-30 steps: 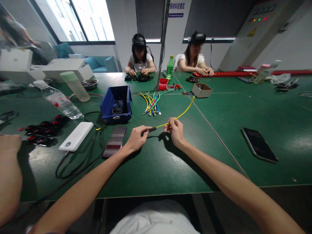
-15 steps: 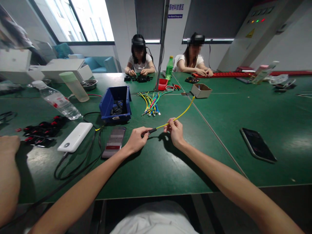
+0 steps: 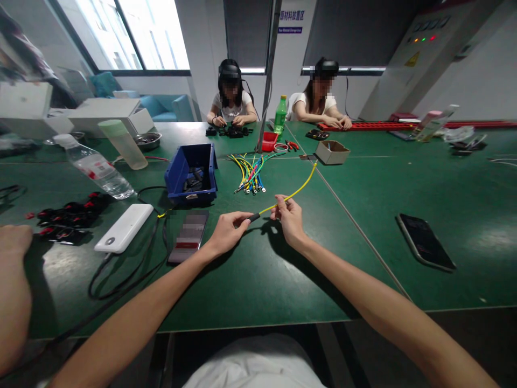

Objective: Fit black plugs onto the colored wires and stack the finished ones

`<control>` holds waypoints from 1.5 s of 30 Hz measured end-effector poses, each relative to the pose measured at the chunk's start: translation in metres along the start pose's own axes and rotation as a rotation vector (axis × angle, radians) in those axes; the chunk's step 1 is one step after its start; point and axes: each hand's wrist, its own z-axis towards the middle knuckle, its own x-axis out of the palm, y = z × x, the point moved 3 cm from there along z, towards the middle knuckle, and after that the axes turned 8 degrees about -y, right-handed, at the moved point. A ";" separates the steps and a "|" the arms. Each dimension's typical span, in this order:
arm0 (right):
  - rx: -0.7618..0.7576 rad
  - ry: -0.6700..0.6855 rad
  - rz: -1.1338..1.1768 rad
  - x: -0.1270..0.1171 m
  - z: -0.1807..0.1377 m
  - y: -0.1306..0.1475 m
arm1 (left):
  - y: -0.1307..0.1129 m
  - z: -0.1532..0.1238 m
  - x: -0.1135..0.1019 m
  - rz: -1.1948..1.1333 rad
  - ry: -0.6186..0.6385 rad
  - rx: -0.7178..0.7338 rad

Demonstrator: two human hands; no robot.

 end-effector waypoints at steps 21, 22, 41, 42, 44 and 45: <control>0.046 0.282 -0.156 0.008 -0.009 -0.004 | 0.001 -0.013 0.022 -0.187 0.066 -0.119; 0.048 0.277 -0.164 0.007 -0.009 -0.004 | 0.001 -0.013 0.022 -0.177 0.070 -0.123; -0.103 0.139 -0.704 -0.082 0.084 0.031 | -0.005 -0.008 0.004 0.105 0.056 0.095; -0.109 0.121 -0.766 -0.091 0.090 0.036 | -0.005 -0.007 0.003 0.120 0.052 0.108; -0.123 0.080 -0.901 -0.108 0.100 0.044 | -0.006 -0.006 0.001 0.147 0.042 0.131; -0.131 0.060 -0.968 -0.116 0.104 0.048 | -0.005 -0.006 0.000 0.159 0.039 0.141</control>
